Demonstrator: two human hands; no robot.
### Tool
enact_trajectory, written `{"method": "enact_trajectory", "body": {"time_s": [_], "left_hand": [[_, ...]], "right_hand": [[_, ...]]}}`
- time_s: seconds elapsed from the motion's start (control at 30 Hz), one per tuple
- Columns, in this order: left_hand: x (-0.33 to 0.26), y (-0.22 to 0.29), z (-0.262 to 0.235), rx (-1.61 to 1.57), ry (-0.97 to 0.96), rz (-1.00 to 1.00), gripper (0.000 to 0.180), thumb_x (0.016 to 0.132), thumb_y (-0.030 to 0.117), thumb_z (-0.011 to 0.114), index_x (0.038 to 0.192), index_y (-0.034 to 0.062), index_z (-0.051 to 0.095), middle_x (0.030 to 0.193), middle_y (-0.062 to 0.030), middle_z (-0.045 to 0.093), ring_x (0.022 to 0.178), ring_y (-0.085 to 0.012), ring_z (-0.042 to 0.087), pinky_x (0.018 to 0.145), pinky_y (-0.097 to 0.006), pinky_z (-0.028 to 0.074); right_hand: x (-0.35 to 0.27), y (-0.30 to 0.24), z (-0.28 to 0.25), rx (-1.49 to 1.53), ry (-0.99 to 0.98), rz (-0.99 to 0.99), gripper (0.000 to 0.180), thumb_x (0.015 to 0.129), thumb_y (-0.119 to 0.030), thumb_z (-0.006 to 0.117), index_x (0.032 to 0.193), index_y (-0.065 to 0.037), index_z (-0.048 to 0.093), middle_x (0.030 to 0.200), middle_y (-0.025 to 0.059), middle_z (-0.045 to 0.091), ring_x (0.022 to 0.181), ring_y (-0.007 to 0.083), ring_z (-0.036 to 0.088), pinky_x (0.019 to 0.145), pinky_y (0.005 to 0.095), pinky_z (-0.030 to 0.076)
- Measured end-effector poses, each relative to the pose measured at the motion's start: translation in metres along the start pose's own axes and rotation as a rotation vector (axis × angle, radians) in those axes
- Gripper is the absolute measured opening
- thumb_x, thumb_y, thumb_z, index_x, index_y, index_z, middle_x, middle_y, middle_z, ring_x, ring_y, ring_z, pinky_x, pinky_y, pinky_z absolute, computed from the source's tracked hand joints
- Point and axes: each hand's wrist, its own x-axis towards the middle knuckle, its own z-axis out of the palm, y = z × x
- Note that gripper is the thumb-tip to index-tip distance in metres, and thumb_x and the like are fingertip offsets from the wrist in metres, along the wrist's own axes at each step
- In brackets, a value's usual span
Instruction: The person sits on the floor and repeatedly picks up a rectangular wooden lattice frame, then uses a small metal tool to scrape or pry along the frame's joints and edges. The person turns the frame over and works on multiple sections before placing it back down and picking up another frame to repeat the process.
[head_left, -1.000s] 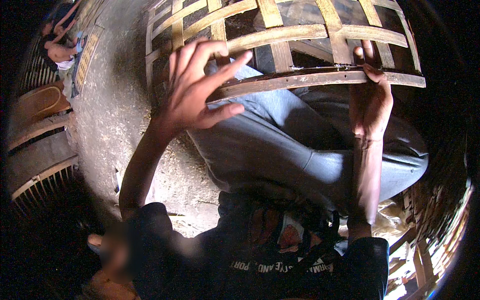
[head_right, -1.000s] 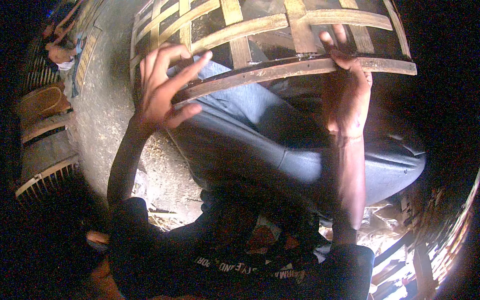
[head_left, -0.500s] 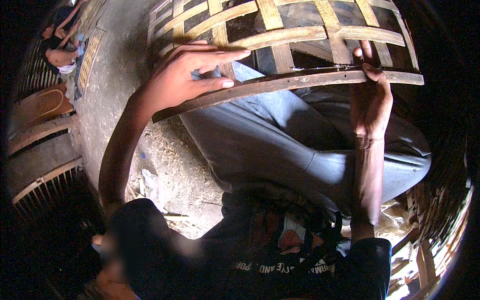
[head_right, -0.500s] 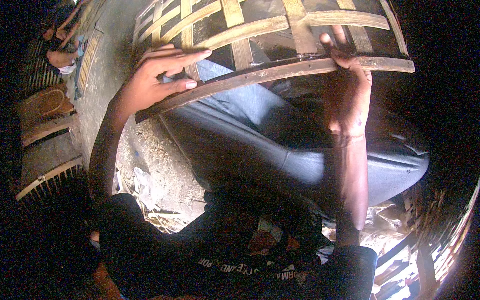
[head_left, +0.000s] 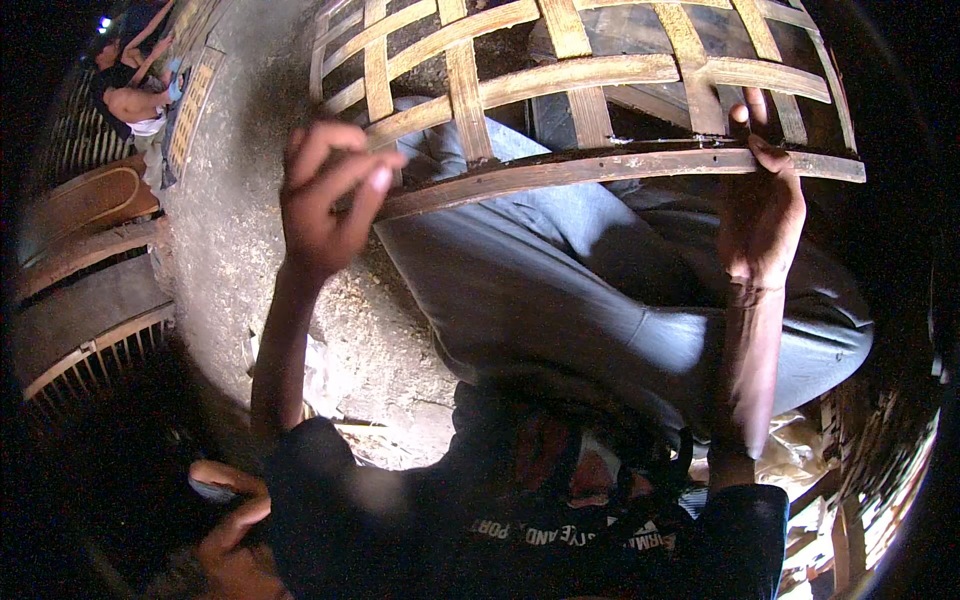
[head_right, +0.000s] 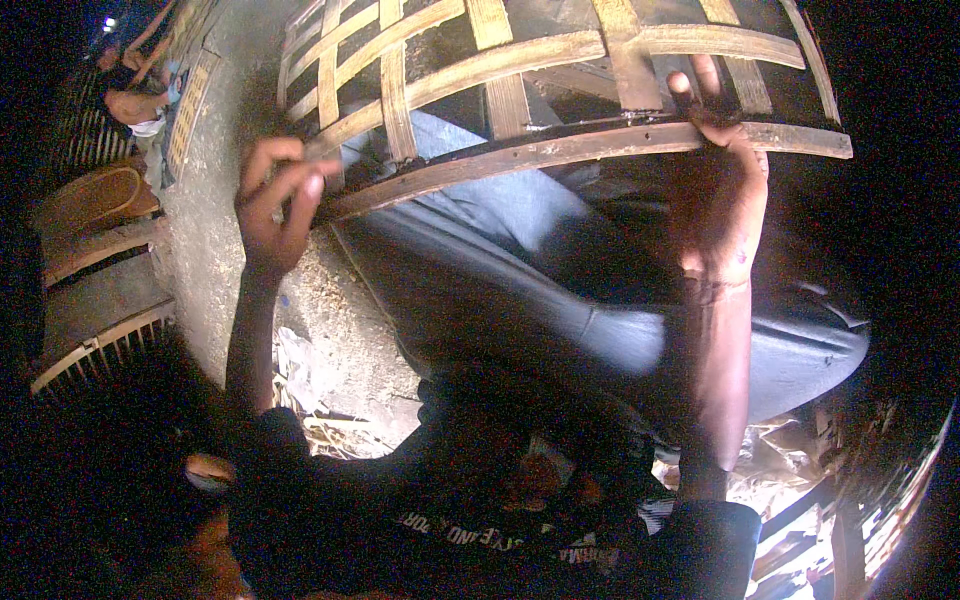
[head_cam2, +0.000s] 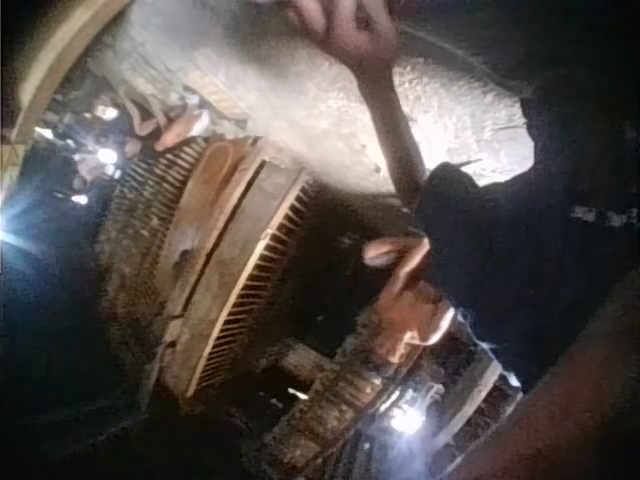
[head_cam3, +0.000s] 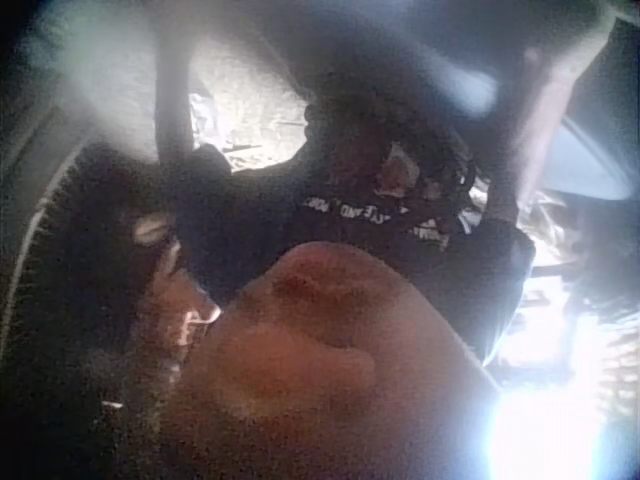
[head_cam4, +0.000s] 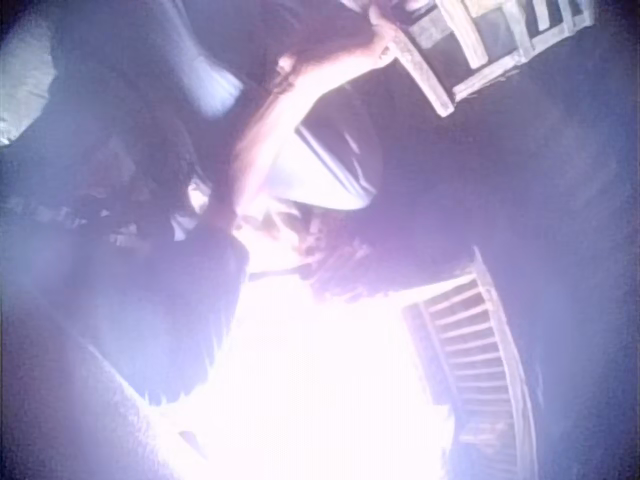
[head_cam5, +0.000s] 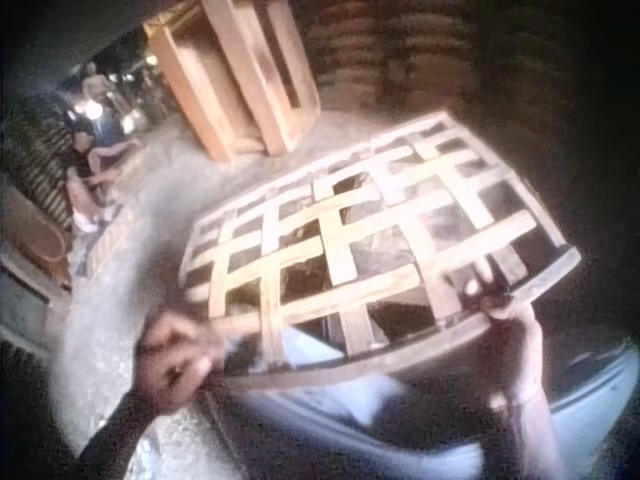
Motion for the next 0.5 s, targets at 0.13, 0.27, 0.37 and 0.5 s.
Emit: {"method": "enact_trajectory", "body": {"time_s": [0.13, 0.27, 0.37, 0.5], "left_hand": [[-0.006, 0.016, 0.006, -0.12, -0.186, 0.046, 0.036, 0.097, 0.03, 0.057, 0.12, 0.0066, 0.071, 0.112, -0.0139, 0.063, 0.106, -0.031, 0.055, 0.096, -0.041, 0.042], [-0.008, 0.017, 0.014, -0.157, -0.159, 0.013, 0.039, 0.094, 0.034, 0.061, 0.12, 0.0072, 0.071, 0.116, -0.014, 0.065, 0.11, -0.0316, 0.055, 0.101, -0.043, 0.041], [-0.014, 0.012, 0.019, -0.192, -0.099, -0.002, 0.037, 0.089, 0.033, 0.068, 0.114, 0.0064, 0.072, 0.114, -0.0129, 0.068, 0.114, -0.0318, 0.055, 0.104, -0.044, 0.04], [-0.015, 0.003, 0.024, -0.259, -0.052, -0.028, 0.032, 0.08, 0.025, 0.079, 0.104, 0.0052, 0.073, 0.107, -0.0106, 0.071, 0.114, -0.0321, 0.057, 0.102, -0.044, 0.043]], "right_hand": [[0.006, 0.004, -0.013, -0.006, 0.207, -0.003, 0.06, 0.09, -0.016, 0.057, 0.147, 0.002, 0.045, 0.125, 0.0073, 0.063, 0.124, 0.0182, 0.051, 0.114, 0.0357, 0.029], [-0.004, -0.004, 0.011, -0.001, 0.004, -0.024, 0.062, 0.09, -0.014, 0.059, 0.147, 0.003, 0.044, 0.126, 0.0075, 0.063, 0.122, 0.0175, 0.053, 0.114, 0.0355, 0.03], [-0.004, -0.003, 0.012, -0.045, -0.003, -0.049, 0.062, 0.09, -0.014, 0.059, 0.147, 0.003, 0.044, 0.127, 0.0077, 0.063, 0.122, 0.0174, 0.053, 0.113, 0.036, 0.031], [-0.005, -0.002, 0.024, -0.045, 0.067, -0.096, 0.061, 0.09, -0.014, 0.058, 0.146, 0.003, 0.044, 0.129, 0.008, 0.063, 0.123, 0.0177, 0.053, 0.113, 0.0357, 0.032]]}}
